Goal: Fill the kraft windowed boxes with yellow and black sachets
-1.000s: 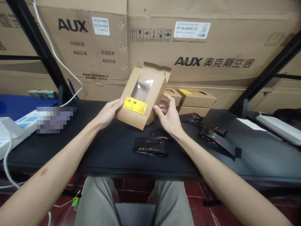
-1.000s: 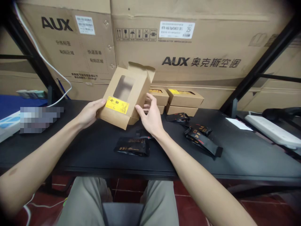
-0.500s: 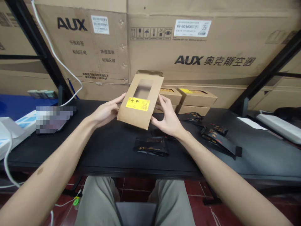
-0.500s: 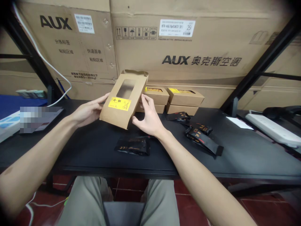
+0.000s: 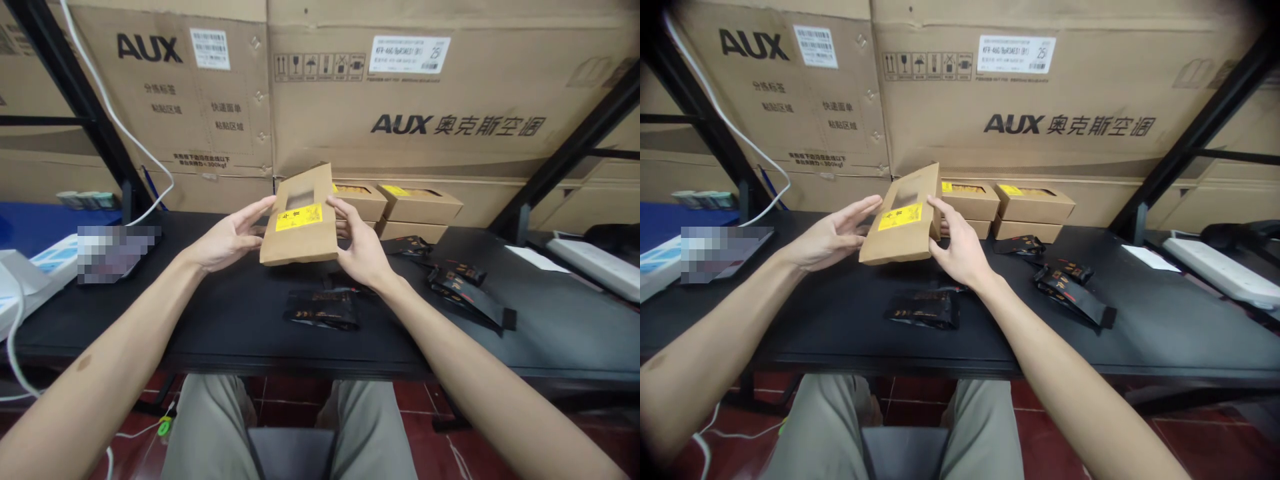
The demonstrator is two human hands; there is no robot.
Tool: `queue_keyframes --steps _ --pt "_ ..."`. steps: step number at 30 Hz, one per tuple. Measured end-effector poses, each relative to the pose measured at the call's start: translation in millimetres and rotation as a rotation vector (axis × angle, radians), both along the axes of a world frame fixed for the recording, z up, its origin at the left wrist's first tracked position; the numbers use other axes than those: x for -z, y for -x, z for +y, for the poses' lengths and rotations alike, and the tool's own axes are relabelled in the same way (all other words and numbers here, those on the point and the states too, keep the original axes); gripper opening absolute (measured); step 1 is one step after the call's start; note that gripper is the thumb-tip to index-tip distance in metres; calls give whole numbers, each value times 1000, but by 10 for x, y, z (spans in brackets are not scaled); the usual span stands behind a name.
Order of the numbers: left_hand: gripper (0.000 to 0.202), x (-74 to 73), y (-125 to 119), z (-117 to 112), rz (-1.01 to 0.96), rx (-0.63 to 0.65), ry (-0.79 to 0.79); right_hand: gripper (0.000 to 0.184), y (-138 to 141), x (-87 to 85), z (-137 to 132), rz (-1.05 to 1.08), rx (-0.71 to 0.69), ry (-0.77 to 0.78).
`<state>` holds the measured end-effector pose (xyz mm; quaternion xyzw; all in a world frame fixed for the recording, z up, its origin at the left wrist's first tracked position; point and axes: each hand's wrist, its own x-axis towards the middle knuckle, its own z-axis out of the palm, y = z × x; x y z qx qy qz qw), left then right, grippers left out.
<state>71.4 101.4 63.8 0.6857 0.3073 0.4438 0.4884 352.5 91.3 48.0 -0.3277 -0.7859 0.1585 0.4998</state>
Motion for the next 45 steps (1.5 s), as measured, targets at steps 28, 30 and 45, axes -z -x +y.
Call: queue_keyframes --steps 28,30,45 --pt "76 64 131 -99 131 -127 -91 81 -15 10 -133 -357 20 -50" --pt "75 126 196 -159 140 -119 -68 73 15 15 -122 -376 19 -50" --pt "93 431 225 -355 331 -170 -162 56 168 80 -80 -291 -3 70"
